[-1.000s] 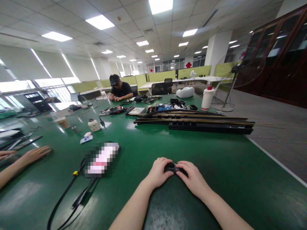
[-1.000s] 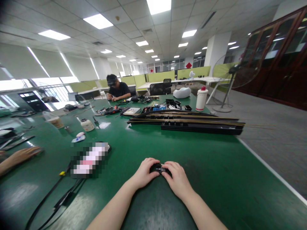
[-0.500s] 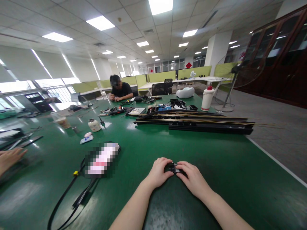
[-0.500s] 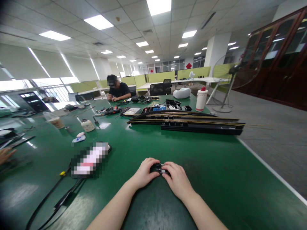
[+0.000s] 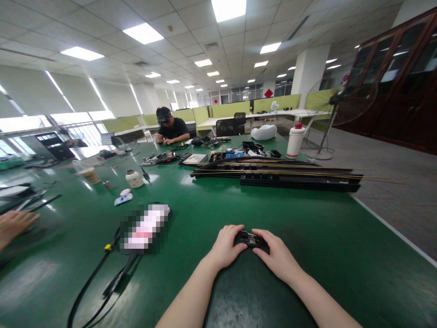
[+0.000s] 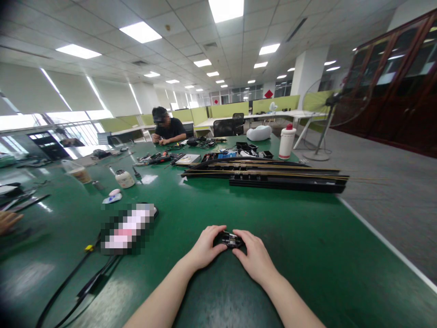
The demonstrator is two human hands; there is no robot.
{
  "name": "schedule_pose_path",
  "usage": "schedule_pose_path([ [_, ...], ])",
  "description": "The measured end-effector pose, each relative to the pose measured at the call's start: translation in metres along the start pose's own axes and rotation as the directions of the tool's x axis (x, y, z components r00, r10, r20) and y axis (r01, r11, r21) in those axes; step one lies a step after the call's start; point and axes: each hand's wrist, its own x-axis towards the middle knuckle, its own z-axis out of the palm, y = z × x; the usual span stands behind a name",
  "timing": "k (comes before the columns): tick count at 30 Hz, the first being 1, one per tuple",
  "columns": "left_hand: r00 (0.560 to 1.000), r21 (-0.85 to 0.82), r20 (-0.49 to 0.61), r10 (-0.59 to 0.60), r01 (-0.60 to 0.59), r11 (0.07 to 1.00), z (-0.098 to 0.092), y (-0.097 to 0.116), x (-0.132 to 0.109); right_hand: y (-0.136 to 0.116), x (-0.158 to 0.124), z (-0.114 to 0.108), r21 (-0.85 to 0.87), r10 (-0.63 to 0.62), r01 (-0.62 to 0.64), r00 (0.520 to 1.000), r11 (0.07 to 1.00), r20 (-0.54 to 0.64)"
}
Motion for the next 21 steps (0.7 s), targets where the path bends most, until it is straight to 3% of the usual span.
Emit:
schedule_pose_path([
  [21,1.0,-0.005,-0.022,-0.003,0.003,1.0,-0.0009,0.0018,0.0005,-0.0042,-0.0022,-0.0035,0.048,0.016,-0.014,0.999,0.999,-0.044],
])
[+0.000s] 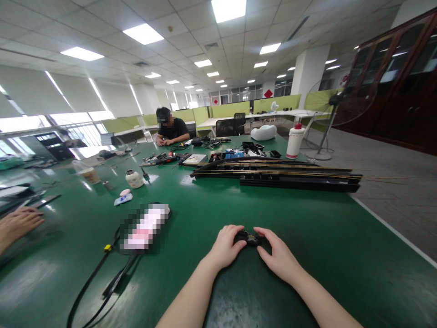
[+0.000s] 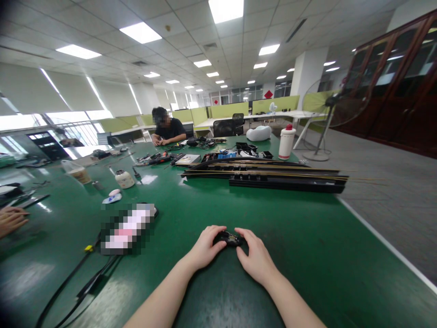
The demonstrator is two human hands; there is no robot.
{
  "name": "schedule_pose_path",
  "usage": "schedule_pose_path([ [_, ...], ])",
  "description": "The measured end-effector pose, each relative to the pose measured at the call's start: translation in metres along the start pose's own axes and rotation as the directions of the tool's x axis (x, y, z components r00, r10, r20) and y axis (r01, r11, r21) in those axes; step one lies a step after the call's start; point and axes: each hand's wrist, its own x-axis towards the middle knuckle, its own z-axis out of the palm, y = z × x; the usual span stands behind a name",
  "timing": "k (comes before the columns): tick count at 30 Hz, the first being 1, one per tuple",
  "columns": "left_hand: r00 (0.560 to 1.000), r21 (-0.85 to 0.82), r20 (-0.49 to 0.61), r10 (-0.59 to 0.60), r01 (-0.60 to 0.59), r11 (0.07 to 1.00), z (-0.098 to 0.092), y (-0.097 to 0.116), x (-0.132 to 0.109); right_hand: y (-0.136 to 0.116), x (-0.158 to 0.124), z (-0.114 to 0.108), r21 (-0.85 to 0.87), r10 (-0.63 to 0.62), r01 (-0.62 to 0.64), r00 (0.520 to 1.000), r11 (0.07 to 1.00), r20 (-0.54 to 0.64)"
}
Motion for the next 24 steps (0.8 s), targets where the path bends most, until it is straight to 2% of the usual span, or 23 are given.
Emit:
schedule_pose_path([
  [18,1.0,-0.006,-0.006,-0.011,0.011,1.0,0.0011,-0.0008,0.0005,0.005,0.0002,0.0013,0.031,-0.017,0.018,1.0,0.999,-0.011],
  [24,1.0,-0.025,0.012,-0.003,0.003,1.0,0.0015,-0.0035,-0.0003,0.0032,0.002,-0.0001,0.065,0.056,-0.057,0.998,0.996,0.005],
])
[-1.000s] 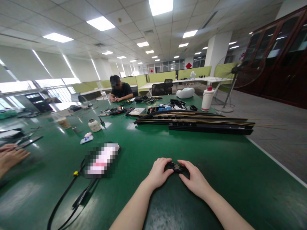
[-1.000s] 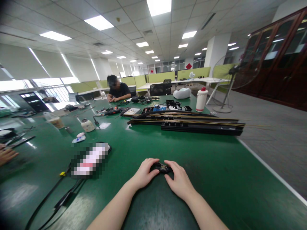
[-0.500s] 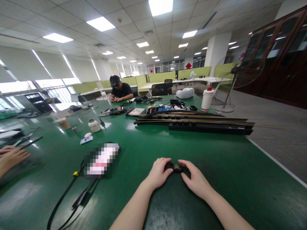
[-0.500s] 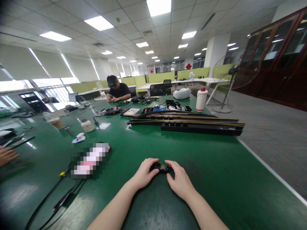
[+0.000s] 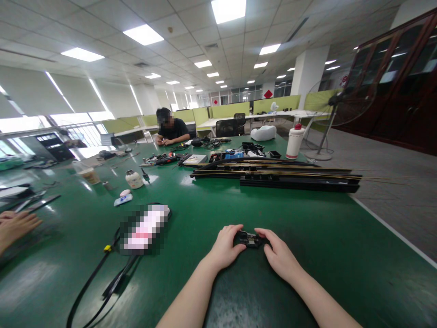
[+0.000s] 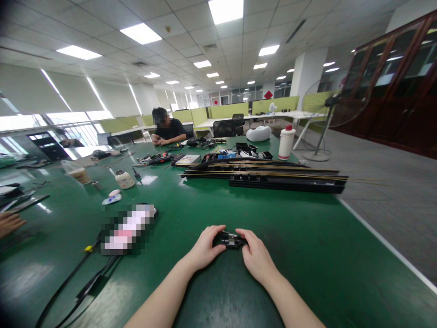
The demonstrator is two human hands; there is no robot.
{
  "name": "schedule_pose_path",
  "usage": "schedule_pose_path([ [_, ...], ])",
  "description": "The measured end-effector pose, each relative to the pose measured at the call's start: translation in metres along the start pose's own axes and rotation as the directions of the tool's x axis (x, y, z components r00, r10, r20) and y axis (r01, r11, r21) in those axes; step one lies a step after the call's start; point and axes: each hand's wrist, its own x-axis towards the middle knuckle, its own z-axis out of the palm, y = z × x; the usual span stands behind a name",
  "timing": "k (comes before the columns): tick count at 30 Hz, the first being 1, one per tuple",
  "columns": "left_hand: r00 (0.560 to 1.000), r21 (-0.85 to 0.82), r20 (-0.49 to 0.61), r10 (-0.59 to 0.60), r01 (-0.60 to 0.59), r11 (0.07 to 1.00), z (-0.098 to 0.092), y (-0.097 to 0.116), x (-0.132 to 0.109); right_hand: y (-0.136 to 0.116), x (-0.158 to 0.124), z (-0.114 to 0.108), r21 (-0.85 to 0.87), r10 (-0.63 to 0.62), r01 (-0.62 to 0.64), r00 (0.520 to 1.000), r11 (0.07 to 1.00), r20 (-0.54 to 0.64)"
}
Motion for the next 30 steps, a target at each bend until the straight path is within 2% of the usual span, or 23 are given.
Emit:
schedule_pose_path([
  [13,0.998,0.032,0.046,-0.044,0.043,0.999,-0.002,0.004,0.001,0.002,0.001,0.001,0.004,-0.007,0.007,1.0,1.0,-0.013],
  [23,0.999,0.059,0.036,0.023,-0.025,0.998,-0.003,0.006,0.0,-0.008,0.0,-0.001,-0.026,-0.063,0.063,0.998,0.998,-0.018],
  [30,0.999,0.052,0.037,0.019,-0.021,0.998,-0.001,0.003,0.0,-0.007,0.0,-0.001,-0.063,-0.1,0.1,0.995,0.993,0.012],
])
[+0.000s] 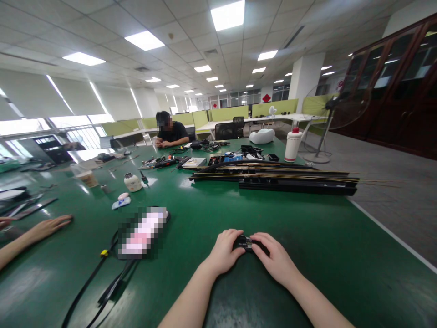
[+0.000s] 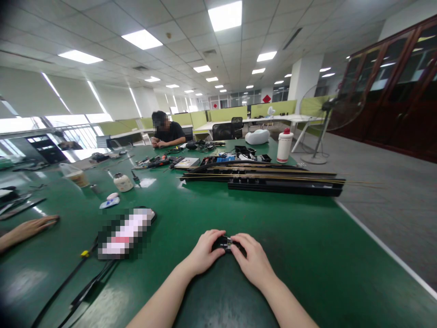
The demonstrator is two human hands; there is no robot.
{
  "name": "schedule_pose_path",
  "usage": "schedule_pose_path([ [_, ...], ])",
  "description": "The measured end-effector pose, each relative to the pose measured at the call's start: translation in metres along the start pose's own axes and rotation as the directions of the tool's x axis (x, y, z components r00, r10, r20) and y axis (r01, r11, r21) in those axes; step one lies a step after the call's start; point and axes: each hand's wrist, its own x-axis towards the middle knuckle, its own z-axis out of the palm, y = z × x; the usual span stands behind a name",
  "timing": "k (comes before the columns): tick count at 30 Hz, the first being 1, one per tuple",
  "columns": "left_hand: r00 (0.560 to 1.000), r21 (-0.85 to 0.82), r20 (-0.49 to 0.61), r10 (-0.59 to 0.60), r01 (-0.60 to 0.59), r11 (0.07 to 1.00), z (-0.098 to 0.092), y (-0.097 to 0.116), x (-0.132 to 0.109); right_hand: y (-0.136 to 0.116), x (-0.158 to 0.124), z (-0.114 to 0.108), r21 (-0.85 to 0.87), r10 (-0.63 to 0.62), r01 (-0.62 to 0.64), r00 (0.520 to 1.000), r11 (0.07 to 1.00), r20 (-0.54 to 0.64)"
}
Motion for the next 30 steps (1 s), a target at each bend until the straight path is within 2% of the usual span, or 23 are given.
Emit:
schedule_pose_path([
  [7,1.0,-0.002,-0.016,0.015,-0.015,1.0,0.0008,0.0001,0.0001,0.0021,-0.0008,0.0034,-0.085,0.007,-0.003,0.999,0.996,0.042],
  [24,0.999,-0.023,-0.011,0.033,-0.033,0.999,0.0007,-0.002,-0.0005,0.004,-0.0003,0.003,-0.099,-0.004,0.007,0.999,0.995,0.032],
  [30,1.0,-0.012,-0.004,0.023,-0.023,1.0,0.0007,-0.0029,-0.0003,0.0035,0.0,0.0021,-0.054,-0.011,0.012,1.0,0.998,0.025],
])
